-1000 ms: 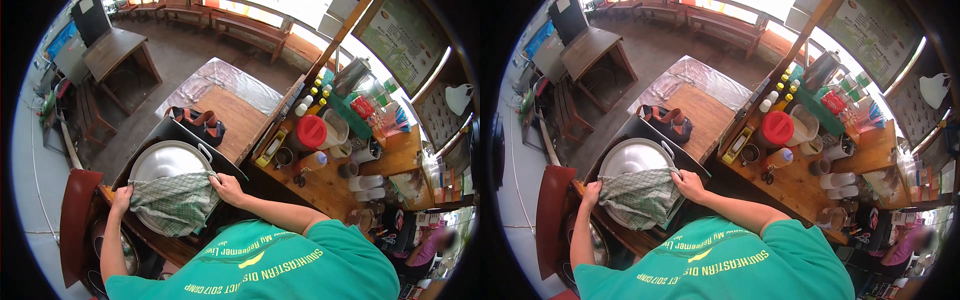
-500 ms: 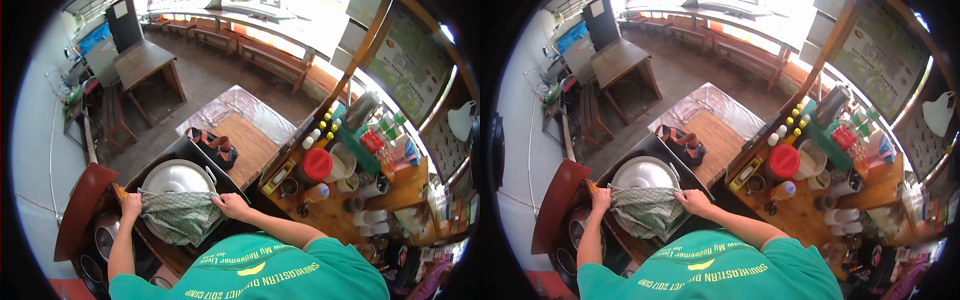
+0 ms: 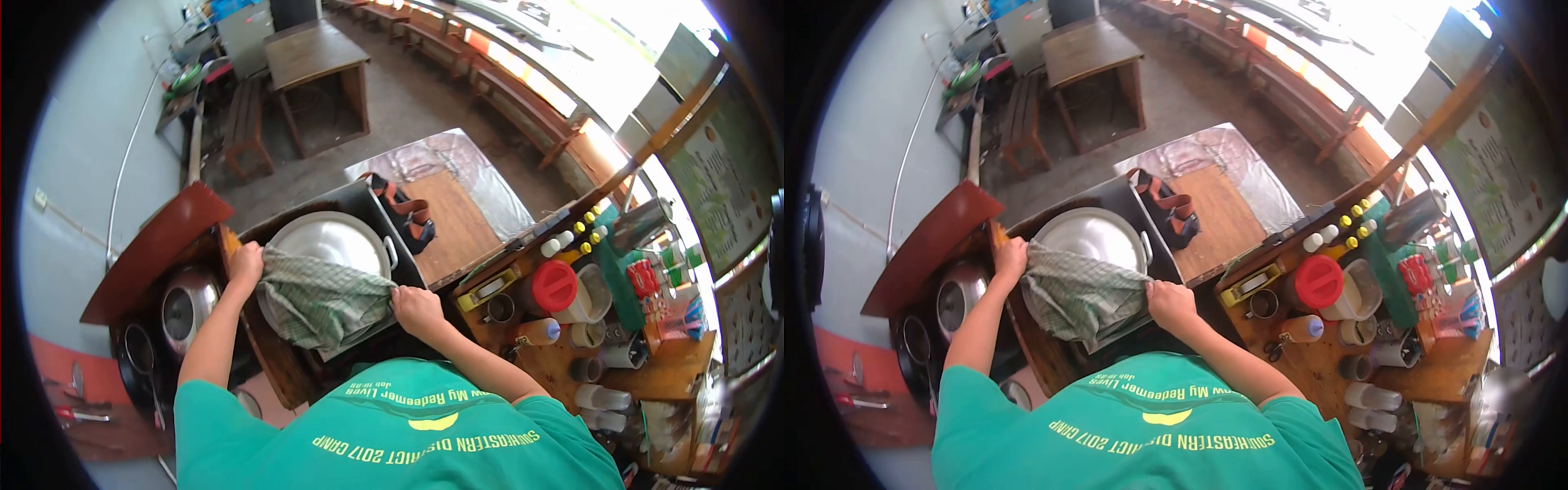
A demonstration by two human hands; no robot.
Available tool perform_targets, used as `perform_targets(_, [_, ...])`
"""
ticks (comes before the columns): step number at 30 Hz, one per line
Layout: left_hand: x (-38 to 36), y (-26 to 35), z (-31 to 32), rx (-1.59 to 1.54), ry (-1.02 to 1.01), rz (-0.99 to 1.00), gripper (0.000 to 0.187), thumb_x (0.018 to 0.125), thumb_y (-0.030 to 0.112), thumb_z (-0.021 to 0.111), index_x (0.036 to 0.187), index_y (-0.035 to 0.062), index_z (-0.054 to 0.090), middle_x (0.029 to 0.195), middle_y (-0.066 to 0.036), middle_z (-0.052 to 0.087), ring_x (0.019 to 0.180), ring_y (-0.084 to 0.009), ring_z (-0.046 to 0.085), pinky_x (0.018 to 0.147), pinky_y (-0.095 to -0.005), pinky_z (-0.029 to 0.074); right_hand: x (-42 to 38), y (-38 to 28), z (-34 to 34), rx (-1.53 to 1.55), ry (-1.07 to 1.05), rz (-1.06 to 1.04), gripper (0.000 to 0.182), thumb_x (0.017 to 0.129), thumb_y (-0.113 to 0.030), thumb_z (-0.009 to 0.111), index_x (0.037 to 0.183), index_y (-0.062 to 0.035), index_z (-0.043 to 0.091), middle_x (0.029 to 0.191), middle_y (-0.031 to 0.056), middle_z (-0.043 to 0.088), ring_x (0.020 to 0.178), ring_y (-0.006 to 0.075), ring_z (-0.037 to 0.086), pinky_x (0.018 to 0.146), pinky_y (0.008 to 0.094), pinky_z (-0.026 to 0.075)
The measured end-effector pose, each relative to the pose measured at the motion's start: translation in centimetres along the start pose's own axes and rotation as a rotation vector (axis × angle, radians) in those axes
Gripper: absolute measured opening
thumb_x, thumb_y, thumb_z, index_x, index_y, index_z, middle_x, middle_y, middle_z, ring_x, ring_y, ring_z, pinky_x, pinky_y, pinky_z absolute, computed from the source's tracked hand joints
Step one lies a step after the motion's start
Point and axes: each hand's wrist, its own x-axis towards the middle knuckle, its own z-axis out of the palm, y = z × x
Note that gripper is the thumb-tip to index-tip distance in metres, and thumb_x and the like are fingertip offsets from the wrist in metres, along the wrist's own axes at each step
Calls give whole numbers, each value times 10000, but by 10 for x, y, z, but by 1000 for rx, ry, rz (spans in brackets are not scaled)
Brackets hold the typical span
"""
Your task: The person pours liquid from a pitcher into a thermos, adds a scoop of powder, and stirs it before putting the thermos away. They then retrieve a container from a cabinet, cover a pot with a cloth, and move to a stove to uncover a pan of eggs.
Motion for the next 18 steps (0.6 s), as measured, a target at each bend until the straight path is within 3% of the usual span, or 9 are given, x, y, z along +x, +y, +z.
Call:
perform_targets(3, [9,-24,19,2,-46,83,381,957,321,574,834,-25,678,853,-261,672,859,-450,660,755,-532,513,2,-2,5,155,-147,28,461,1024,-293,402,796,16,657,761,243,666,718,432,663,670,528,527])
perform_targets(7, [12,-20,4,-170,-266,22,491,980,371,517,844,-76,669,826,-309,646,819,-461,659,743,-507,505,4,7,19,282,-98,-56,507,1028,-326,388,797,44,646,771,281,648,747,467,639,699,541,502])
perform_targets(9, [17,-20,-1,-215,-413,31,512,973,393,534,830,-82,658,803,-307,640,803,-461,662,735,-505,498,8,4,14,673,-212,215,557,1041,-384,376,813,53,636,790,304,642,806,492,621,742,552,470])
perform_targets(11, [19,-24,6,-200,-479,17,520,977,407,531,852,-84,647,834,-312,639,825,-455,663,735,-496,493,8,-6,16,641,-256,318,589,1051,-438,362,858,53,625,819,304,646,842,497,614,768,544,454])
perform_targets(13, [19,-27,16,-227,-419,48,515,985,410,518,885,-81,641,860,-309,640,838,-436,664,731,-478,492,5,-6,37,576,-110,310,584,1056,-451,357,902,48,618,855,296,651,831,487,619,758,531,462])
perform_targets(17, [16,-41,24,-332,-395,99,529,996,419,511,805,-66,599,742,-254,615,699,-354,620,681,-456,467,2,-9,45,663,-53,375,522,1044,-445,417,937,26,618,811,261,643,812,447,632,730,493,473])
perform_targets(18, [12,-42,23,-384,-375,110,511,1003,392,531,752,-52,524,634,-104,469,658,-151,459,611,-401,415,2,-10,43,692,-26,382,502,1036,-440,440,939,20,617,765,229,627,762,401,632,701,463,469])
